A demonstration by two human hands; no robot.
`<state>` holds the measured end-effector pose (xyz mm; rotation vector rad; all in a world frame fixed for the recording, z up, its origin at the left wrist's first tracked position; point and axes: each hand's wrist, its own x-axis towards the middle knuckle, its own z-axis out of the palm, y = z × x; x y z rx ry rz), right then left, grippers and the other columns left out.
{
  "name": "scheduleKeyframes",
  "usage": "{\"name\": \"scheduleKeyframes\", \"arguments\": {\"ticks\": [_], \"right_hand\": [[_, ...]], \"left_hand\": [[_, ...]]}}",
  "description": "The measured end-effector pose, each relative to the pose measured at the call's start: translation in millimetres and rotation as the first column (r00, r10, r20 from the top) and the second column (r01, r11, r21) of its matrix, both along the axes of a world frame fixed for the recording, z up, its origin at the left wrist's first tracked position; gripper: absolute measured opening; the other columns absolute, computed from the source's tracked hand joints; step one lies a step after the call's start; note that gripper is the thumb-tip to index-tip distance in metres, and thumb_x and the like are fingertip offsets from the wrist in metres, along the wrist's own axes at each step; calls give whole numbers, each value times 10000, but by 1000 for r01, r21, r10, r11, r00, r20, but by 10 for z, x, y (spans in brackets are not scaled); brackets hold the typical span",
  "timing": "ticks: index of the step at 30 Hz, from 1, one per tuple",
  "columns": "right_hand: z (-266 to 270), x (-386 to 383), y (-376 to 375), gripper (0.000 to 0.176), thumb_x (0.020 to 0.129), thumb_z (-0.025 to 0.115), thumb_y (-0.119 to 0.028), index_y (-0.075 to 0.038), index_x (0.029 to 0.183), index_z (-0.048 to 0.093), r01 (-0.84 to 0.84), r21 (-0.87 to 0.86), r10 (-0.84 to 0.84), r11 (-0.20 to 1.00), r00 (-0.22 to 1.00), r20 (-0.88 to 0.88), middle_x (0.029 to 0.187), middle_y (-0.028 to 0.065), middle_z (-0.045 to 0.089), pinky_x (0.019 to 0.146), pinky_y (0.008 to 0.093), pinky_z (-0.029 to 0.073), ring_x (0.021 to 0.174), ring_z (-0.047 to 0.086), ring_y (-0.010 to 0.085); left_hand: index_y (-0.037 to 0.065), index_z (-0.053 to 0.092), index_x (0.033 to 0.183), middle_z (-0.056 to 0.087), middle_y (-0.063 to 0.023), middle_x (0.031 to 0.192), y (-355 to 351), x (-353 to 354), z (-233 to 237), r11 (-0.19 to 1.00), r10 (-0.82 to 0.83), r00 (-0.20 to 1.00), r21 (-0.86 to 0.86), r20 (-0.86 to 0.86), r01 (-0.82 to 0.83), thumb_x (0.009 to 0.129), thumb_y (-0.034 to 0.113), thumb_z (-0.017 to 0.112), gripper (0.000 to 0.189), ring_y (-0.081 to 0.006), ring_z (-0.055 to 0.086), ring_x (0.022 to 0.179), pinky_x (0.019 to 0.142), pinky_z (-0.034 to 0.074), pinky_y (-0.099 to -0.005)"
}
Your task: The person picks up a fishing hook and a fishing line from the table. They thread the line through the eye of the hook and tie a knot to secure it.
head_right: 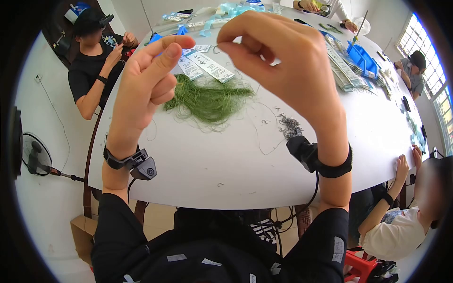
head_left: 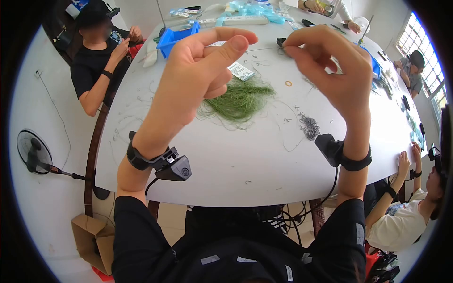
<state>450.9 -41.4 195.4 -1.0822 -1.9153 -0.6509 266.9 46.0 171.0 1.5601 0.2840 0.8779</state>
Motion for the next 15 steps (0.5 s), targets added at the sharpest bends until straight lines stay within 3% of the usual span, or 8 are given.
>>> {"name": "scheduleKeyframes", "arguments": {"ticks": [2,6,9,12,15], "right_hand": [[36,23,-65,124,715,663,14,-69,807,653,102,0,-102,995,995,-18,659,-29,623,424,138,280,496,495,1],[92,144,-135,117,719,662,24,-48,811,655,114,67,-115,991,993,22,700,4,630,460,151,318,563,521,28],[197,160,-138,113,713,662,29,-35,806,656,34,101,-49,994,988,147,739,18,630,472,165,335,621,538,54],[125,151,-137,109,700,664,40,-24,788,652,44,69,-50,997,994,94,769,29,627,482,173,342,653,540,76],[86,80,-55,110,691,665,48,-22,774,648,-51,104,37,993,991,128,769,34,626,482,176,344,641,537,82]], "left_hand": [[-4,537,1054,252,121,471,58,-67,49,998,19,998,65,-62,-15,892,285,535,331,16,176,366,356,105,-190],[-8,541,1047,240,120,465,235,-230,181,977,58,984,210,-170,-21,899,285,522,329,12,165,358,352,98,-192],[-6,550,1030,232,115,477,404,-356,245,937,-16,895,305,-447,169,905,271,507,307,15,171,382,370,100,-191],[24,591,1042,480,50,581,656,-392,174,845,-134,792,348,-596,405,909,284,497,307,-15,404,494,444,297,-174],[-14,527,1126,610,-66,856,663,-269,-108,638,229,907,758,-353,134,931,225,441,320,-99,585,782,734,446,-214]]}}
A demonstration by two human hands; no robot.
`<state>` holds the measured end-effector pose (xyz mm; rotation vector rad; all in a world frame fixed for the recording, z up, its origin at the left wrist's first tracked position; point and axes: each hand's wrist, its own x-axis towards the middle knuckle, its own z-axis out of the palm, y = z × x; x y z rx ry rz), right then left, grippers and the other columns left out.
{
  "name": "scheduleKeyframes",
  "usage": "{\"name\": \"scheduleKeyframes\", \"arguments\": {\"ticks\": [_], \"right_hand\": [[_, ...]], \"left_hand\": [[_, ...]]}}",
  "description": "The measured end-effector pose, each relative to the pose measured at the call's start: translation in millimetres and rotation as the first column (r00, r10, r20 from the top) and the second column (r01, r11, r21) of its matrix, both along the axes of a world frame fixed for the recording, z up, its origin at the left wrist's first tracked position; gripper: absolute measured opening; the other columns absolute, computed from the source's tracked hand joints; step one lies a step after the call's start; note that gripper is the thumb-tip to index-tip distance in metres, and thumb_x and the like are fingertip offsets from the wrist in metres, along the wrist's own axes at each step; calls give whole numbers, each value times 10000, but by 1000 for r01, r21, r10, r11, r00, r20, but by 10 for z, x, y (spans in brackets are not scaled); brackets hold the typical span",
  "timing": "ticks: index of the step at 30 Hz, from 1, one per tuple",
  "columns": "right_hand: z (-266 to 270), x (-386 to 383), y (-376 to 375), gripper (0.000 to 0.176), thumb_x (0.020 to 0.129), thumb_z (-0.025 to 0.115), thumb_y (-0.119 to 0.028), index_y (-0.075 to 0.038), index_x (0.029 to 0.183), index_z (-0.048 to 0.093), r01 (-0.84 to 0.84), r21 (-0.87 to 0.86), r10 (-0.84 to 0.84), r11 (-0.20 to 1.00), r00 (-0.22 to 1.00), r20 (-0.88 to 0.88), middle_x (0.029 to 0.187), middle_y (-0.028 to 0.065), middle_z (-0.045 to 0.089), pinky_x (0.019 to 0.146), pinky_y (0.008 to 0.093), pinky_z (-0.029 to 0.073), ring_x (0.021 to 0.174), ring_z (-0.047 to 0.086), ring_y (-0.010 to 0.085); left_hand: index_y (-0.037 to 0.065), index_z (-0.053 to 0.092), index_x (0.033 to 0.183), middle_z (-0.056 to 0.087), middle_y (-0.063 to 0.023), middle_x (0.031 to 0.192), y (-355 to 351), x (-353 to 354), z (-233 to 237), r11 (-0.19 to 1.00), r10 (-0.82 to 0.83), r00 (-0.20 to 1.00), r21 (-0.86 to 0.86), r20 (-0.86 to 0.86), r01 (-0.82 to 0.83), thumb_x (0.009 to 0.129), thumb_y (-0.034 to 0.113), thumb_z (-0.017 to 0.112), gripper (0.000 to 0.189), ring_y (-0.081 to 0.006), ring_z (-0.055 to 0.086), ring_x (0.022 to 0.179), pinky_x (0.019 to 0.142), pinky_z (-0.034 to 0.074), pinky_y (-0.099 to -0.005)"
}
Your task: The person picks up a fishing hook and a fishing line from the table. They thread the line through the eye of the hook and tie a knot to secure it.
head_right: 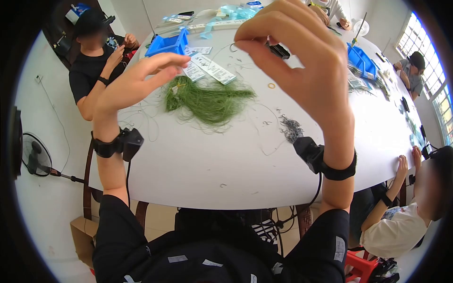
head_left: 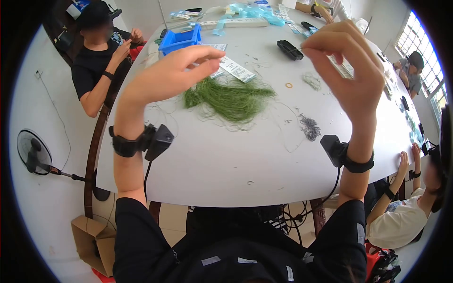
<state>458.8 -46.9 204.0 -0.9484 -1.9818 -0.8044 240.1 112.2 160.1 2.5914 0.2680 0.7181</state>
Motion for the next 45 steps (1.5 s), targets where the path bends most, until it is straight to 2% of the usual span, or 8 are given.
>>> {"name": "scheduleKeyframes", "arguments": {"ticks": [1,4,7,10,17,31,36,45], "right_hand": [[-19,-51,20,121,671,671,52,-19,764,641,-8,29,7,1000,1000,25,759,43,620,481,185,350,647,541,101],[-60,-102,92,137,650,678,59,-14,758,634,-55,73,51,996,997,57,741,52,610,485,207,365,654,544,125],[-163,-163,198,180,607,703,58,-9,755,626,-124,97,118,988,991,62,722,62,595,520,233,401,654,545,147],[-207,-184,217,208,586,721,43,-11,762,625,-125,100,120,987,991,55,709,65,587,542,232,431,655,551,155],[-244,-177,249,189,610,705,52,-11,770,626,-119,123,115,985,993,39,717,69,593,542,215,443,659,557,148],[-294,-194,259,185,635,709,44,-2,793,624,-91,182,94,979,995,-12,742,63,601,528,203,422,660,548,130],[-306,-236,251,186,649,710,36,-17,808,630,-107,120,122,987,985,-123,756,52,612,499,199,379,661,539,116],[-318,-209,258,183,648,683,68,-13,796,612,-120,129,131,984,988,-76,753,58,608,501,199,380,658,535,117]], "left_hand": [[-14,504,1174,580,-145,1081,-9,14,5,955,3,1000,-298,-25,-10,937,220,425,343,-182,565,1005,927,392,-284],[-4,521,1143,614,-118,978,-172,203,1,832,-116,967,-510,225,219,930,254,445,344,-156,602,863,830,440,-266],[14,559,1056,612,-72,836,-539,280,31,584,-173,926,-722,337,371,909,287,493,317,-105,569,660,678,453,-225],[32,581,956,529,14,681,-656,328,-18,727,-50,921,-619,386,298,880,298,551,279,-27,406,502,487,336,-173],[19,596,925,353,120,580,-685,330,-39,755,71,906,-616,417,225,844,237,618,234,27,237,480,426,129,-175],[10,609,905,266,133,543,-700,319,-28,734,157,871,-645,466,212,824,188,641,198,31,197,462,417,113,-181],[11,618,891,262,133,541,-699,293,-13,794,183,868,-590,463,147,810,148,650,162,34,201,465,424,119,-177],[22,651,849,249,124,529,-711,297,-20,858,226,840,-509,493,68,778,178,683,174,27,210,473,433,142,-169]]}}
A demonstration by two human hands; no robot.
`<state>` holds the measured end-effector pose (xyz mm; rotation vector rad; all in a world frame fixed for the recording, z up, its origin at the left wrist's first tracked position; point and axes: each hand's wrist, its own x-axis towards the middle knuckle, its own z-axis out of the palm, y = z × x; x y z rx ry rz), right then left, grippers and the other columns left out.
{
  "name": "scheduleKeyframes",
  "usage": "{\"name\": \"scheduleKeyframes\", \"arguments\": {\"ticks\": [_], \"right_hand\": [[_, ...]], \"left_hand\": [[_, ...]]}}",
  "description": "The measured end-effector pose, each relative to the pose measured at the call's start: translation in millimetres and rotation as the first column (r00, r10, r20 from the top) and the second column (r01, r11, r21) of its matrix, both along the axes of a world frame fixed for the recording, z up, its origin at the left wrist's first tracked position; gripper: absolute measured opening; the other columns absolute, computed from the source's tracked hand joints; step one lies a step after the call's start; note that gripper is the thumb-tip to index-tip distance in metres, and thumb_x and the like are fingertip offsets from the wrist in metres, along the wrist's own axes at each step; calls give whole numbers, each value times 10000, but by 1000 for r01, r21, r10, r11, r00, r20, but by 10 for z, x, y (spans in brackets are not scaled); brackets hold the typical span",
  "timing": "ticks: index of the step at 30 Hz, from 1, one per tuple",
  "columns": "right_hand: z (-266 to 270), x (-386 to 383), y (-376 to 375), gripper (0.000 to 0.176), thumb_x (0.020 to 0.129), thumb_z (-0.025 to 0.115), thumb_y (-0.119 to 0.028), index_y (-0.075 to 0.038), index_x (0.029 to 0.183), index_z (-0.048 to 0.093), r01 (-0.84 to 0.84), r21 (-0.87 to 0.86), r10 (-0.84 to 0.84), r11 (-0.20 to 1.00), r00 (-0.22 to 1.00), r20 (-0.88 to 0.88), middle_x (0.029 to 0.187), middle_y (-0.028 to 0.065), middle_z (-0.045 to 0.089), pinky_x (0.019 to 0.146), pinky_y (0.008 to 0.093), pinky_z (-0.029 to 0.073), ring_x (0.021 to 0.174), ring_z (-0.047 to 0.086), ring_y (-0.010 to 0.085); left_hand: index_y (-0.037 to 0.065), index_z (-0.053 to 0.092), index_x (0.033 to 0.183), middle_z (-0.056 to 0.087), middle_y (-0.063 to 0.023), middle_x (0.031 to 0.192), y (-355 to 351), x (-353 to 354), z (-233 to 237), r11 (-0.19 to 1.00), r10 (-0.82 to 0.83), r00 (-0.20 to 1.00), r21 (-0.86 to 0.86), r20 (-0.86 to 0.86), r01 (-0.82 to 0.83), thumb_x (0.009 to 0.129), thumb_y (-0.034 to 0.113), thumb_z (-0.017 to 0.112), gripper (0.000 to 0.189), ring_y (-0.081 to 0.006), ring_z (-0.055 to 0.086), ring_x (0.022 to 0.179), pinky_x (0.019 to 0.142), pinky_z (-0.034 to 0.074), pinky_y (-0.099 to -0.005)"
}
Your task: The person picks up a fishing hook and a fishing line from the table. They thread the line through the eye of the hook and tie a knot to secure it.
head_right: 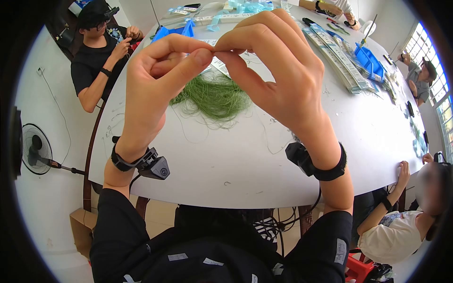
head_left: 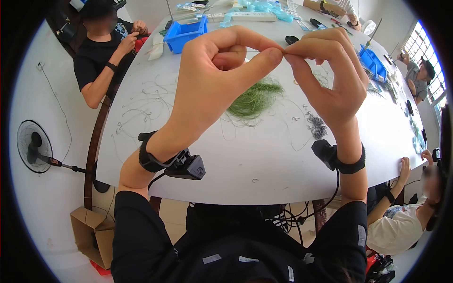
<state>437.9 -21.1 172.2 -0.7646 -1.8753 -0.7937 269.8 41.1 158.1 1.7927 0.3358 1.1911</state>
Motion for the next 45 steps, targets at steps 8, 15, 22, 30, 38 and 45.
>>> {"name": "scheduleKeyframes", "arguments": {"ticks": [8,15,22,30,38,45], "right_hand": [[32,-48,-62,179,634,645,102,7,778,598,62,-1,-62,998,998,-23,758,69,603,512,199,390,638,520,114],[13,-12,-24,189,626,651,103,0,775,600,-2,20,3,1000,1000,-30,747,62,600,503,196,376,636,518,112],[4,-49,-29,194,620,667,94,-3,776,604,-34,3,34,999,999,-9,733,62,597,488,198,359,632,513,115],[-34,13,2,149,686,638,58,15,822,598,-26,-19,26,999,999,19,774,78,600,535,212,381,675,519,125],[-547,-416,86,402,926,421,-341,-10,1148,478,-661,-607,-32,442,664,-747,987,85,582,866,328,391,973,503,157],[-469,-467,5,321,939,418,-274,2,897,576,-846,-455,-59,279,458,-887,622,-31,461,587,176,363,593,424,44]], "left_hand": [[19,643,886,328,110,522,44,-66,76,999,-31,999,-13,-39,30,798,163,646,168,25,257,468,432,180,-162],[32,630,910,430,88,576,49,31,25,993,-89,995,78,35,86,792,185,663,196,27,308,483,430,213,-154],[40,673,841,273,123,515,36,-31,37,998,-9,1000,67,-24,11,750,223,722,210,23,227,470,426,138,-175],[37,679,837,271,129,496,90,-30,24,995,10,999,103,-35,-7,753,213,716,199,24,216,457,423,134,-178],[12,657,837,293,108,512,103,-5,45,998,59,997,-20,55,-58,786,191,671,187,19,248,456,418,188,-169],[3,583,909,337,86,537,205,-14,48,940,-81,982,-314,171,132,825,171,627,193,3,273,463,418,207,-174]]}}
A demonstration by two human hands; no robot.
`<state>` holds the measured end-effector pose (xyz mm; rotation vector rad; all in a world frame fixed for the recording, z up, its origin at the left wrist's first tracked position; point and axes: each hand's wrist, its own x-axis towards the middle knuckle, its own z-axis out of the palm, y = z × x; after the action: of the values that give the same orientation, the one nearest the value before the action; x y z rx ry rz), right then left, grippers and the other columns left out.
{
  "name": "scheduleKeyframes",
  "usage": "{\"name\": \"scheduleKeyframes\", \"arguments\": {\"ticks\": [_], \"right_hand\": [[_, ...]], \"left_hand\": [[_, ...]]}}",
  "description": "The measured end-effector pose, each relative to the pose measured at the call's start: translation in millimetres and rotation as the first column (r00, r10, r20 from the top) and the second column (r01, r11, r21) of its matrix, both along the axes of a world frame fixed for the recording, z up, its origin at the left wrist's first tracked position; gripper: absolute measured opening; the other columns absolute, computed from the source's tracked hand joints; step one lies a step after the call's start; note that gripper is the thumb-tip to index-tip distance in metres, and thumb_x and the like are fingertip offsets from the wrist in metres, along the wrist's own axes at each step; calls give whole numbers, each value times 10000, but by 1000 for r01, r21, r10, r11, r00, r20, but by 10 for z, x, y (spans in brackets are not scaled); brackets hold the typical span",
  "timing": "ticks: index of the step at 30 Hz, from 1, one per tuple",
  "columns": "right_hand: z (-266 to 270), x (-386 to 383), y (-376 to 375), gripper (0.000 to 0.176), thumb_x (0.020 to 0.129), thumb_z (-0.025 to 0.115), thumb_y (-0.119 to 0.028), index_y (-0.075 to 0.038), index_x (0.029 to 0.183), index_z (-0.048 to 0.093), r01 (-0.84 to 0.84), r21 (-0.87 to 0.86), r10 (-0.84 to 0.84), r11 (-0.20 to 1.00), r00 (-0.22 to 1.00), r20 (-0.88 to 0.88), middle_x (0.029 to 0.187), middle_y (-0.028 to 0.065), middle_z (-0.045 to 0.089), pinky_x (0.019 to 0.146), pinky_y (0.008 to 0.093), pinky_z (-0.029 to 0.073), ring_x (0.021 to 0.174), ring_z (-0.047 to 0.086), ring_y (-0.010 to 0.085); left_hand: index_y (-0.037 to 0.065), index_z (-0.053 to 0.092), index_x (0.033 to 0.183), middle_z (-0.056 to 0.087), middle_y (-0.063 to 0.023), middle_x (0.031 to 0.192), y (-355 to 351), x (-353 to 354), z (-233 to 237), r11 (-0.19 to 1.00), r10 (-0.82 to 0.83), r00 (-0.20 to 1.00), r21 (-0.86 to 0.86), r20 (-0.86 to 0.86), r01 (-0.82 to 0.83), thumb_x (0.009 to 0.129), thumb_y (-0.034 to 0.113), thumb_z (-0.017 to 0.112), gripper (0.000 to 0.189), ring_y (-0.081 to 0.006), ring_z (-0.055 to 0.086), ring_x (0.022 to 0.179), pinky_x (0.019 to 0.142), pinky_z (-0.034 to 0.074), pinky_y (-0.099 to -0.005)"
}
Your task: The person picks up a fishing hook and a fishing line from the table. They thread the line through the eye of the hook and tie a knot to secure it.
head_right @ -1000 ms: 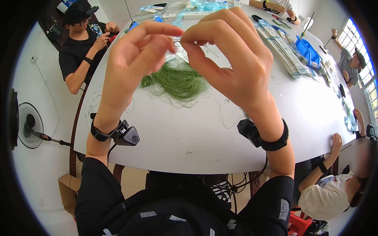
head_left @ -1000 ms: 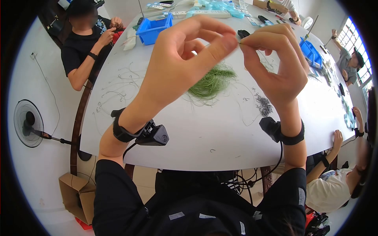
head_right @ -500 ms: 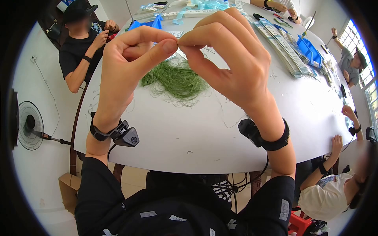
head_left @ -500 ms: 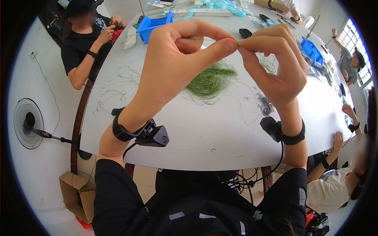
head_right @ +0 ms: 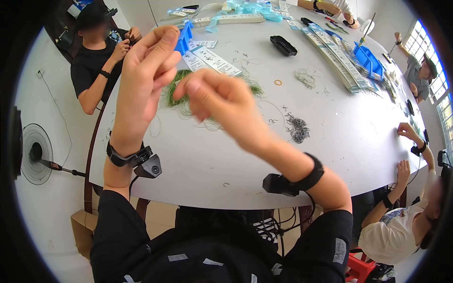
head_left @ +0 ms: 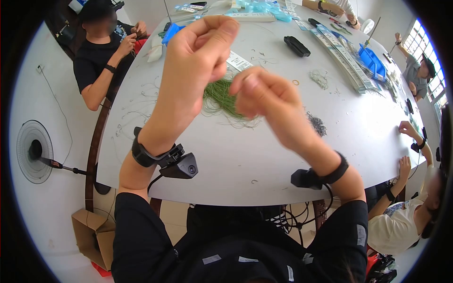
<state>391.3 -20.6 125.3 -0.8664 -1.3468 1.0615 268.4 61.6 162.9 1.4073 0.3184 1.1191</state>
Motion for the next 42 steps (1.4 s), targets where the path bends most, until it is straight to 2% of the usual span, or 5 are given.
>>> {"name": "scheduleKeyframes", "arguments": {"ticks": [6,10,16,36,42], "right_hand": [[422,431,-50,286,927,408,-194,28,870,580,253,597,-344,761,938,41,731,49,557,665,227,384,679,455,98],[647,625,-242,142,904,359,-145,-50,918,463,125,445,3,887,961,-278,993,86,438,987,393,282,1027,438,213],[773,746,-345,137,929,336,-68,-27,930,467,-158,371,369,915,699,-612,924,53,413,789,294,370,764,430,96],[706,656,-433,606,859,556,-223,76,1309,282,378,496,-501,782,854,139,737,12,515,481,196,355,640,442,49],[568,259,-343,354,845,551,-170,56,1077,409,223,333,-303,916,929,213,609,55,556,553,165,376,539,497,78]], "left_hand": [[15,579,920,349,98,562,-10,3,-21,996,-73,997,-47,-41,71,842,194,606,198,5,259,486,433,182,-185],[11,574,883,311,101,554,-155,94,-99,994,39,993,108,-114,-27,843,176,601,172,9,248,492,437,183,-186],[5,558,837,301,96,553,-150,27,-229,978,91,989,200,-119,-66,844,143,596,144,11,245,489,442,190,-174],[49,568,831,266,102,502,-84,-211,-94,809,177,975,583,-132,-68,802,58,626,65,14,197,449,427,158,-173],[54,587,808,410,56,570,-95,-219,-97,586,181,981,809,-72,-49,724,24,678,128,-14,315,450,453,231,-160]]}}
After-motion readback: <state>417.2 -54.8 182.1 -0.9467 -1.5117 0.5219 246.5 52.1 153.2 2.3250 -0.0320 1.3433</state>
